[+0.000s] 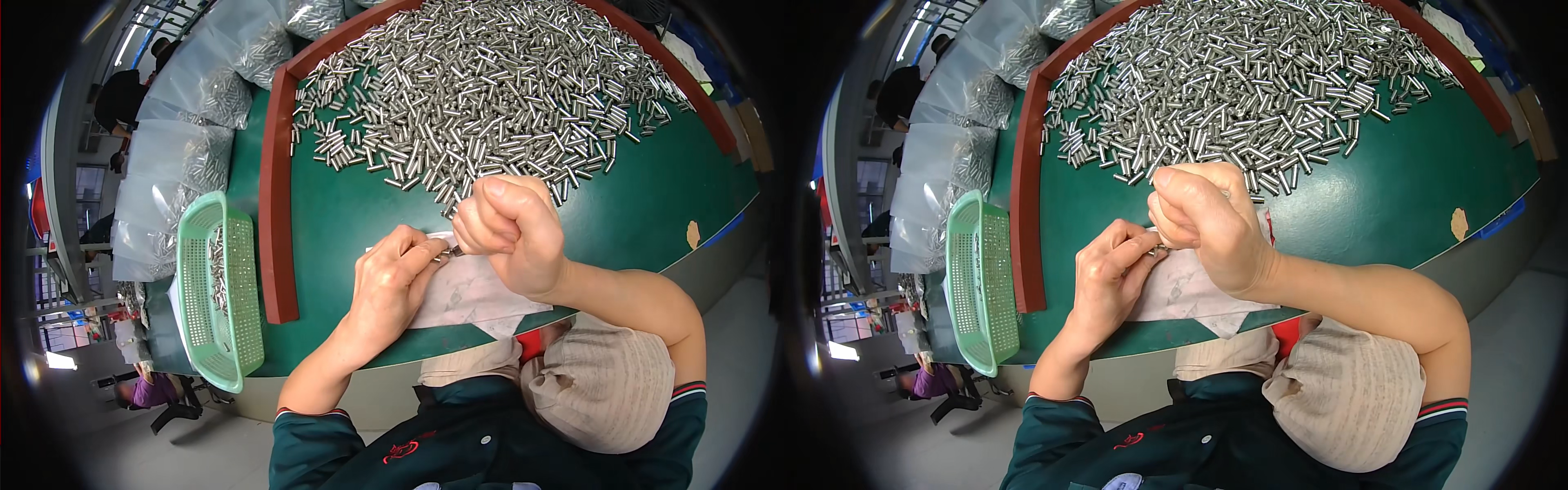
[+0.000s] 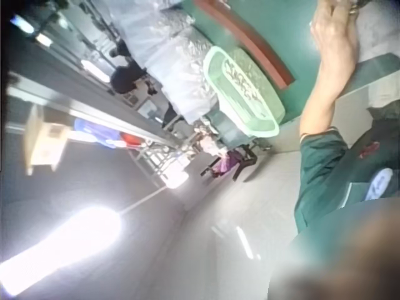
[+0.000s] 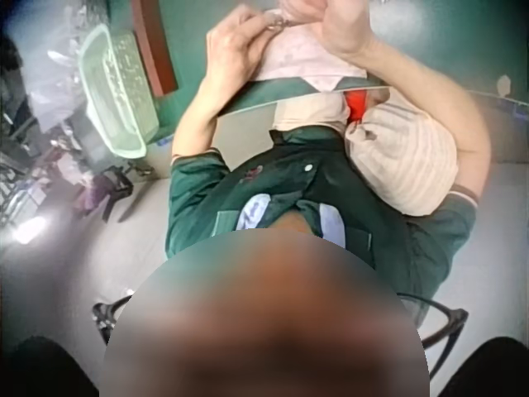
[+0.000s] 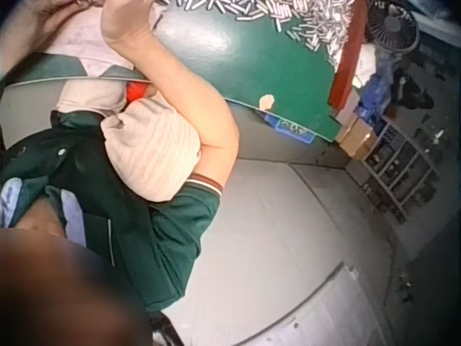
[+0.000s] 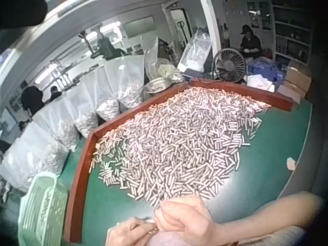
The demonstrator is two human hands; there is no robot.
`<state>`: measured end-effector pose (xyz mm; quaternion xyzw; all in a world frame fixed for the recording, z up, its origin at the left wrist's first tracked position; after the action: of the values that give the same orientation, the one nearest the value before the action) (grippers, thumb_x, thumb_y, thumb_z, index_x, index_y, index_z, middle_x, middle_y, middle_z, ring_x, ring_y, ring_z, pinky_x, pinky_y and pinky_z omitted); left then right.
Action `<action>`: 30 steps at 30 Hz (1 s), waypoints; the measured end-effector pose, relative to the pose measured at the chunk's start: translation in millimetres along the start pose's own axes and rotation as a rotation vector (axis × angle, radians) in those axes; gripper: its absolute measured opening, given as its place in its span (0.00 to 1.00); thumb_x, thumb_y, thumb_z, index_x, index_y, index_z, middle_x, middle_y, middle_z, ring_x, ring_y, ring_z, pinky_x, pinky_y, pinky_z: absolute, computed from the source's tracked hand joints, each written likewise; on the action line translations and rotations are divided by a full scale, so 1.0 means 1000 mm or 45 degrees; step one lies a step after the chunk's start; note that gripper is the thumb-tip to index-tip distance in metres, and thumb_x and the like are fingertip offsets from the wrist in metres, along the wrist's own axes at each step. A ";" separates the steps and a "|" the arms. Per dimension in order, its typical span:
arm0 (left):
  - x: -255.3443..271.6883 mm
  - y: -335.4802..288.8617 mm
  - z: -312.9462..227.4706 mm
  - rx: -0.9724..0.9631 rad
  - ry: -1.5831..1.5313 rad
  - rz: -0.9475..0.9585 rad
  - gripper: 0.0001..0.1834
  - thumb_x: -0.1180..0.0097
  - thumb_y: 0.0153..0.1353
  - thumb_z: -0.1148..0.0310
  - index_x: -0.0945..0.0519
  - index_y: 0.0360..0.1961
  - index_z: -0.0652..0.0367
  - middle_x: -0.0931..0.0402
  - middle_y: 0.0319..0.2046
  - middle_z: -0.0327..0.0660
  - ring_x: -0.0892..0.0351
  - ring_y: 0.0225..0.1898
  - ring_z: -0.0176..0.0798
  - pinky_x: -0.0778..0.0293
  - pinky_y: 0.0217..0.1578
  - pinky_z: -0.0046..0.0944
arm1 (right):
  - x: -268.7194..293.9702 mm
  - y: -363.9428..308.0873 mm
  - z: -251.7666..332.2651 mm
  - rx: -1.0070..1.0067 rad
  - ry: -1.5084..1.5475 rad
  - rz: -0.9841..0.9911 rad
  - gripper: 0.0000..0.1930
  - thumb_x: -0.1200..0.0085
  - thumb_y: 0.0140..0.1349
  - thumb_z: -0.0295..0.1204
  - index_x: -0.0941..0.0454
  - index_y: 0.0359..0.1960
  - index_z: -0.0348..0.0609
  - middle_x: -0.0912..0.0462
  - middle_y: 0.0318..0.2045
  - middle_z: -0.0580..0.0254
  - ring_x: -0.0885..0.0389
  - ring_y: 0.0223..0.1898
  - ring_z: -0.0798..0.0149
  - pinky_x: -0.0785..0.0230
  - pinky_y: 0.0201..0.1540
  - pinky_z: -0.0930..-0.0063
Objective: Inspecting and sorting small metal pins at a factory workbench.
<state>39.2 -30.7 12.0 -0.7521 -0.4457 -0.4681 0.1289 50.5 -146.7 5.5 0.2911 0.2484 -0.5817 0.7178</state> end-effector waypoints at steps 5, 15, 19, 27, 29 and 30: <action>0.000 0.000 0.000 0.004 -0.008 -0.005 0.09 0.42 0.41 0.78 0.23 0.28 0.61 0.30 0.22 0.41 0.28 0.24 0.43 0.32 0.23 0.37 | 0.000 0.000 0.000 0.004 -0.011 0.007 0.19 0.67 0.58 0.31 0.50 0.07 0.49 0.49 0.05 0.72 0.55 0.10 0.75 0.59 0.15 0.79; 0.000 0.003 0.000 -0.027 -0.017 -0.012 0.10 0.41 0.40 0.77 0.23 0.28 0.60 0.30 0.21 0.40 0.28 0.23 0.43 0.32 0.23 0.37 | -0.001 0.001 0.000 0.032 -0.067 0.027 0.19 0.66 0.57 0.31 0.50 0.07 0.48 0.49 0.05 0.71 0.54 0.10 0.75 0.58 0.15 0.79; -0.001 0.001 0.001 -0.033 0.010 -0.005 0.10 0.41 0.40 0.78 0.23 0.28 0.60 0.31 0.21 0.40 0.28 0.23 0.43 0.32 0.23 0.37 | -0.002 0.000 -0.001 0.035 -0.073 0.029 0.19 0.66 0.57 0.32 0.50 0.07 0.48 0.48 0.05 0.71 0.54 0.10 0.75 0.58 0.16 0.80; -0.003 0.000 -0.002 -0.058 0.047 0.002 0.09 0.42 0.41 0.78 0.23 0.28 0.60 0.31 0.22 0.41 0.28 0.23 0.42 0.32 0.23 0.37 | 0.000 -0.002 0.000 0.019 -0.058 0.009 0.19 0.65 0.57 0.31 0.49 0.07 0.48 0.48 0.06 0.71 0.54 0.11 0.75 0.58 0.16 0.80; -0.003 0.000 -0.003 -0.072 0.059 0.004 0.09 0.43 0.41 0.79 0.23 0.28 0.61 0.31 0.22 0.41 0.29 0.23 0.42 0.32 0.23 0.37 | 0.000 -0.001 -0.001 0.018 -0.072 0.010 0.19 0.65 0.57 0.31 0.49 0.07 0.48 0.48 0.06 0.71 0.53 0.11 0.76 0.58 0.16 0.80; -0.003 0.001 -0.002 -0.085 0.068 0.004 0.10 0.43 0.41 0.79 0.24 0.28 0.61 0.31 0.22 0.40 0.29 0.23 0.42 0.32 0.22 0.37 | -0.001 0.000 -0.001 0.022 -0.071 0.014 0.19 0.65 0.57 0.31 0.49 0.08 0.47 0.48 0.06 0.72 0.53 0.11 0.76 0.58 0.16 0.80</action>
<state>38.1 -34.6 10.6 -0.7438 -0.4251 -0.5025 0.1163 50.0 -145.5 5.5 0.2824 0.2217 -0.5876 0.7251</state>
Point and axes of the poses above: each hand's wrist, its own y-axis towards the middle knuckle, its own x-axis out of the back of the hand, z = x × y, the point moved 6 cm from there along y, towards the middle knuckle
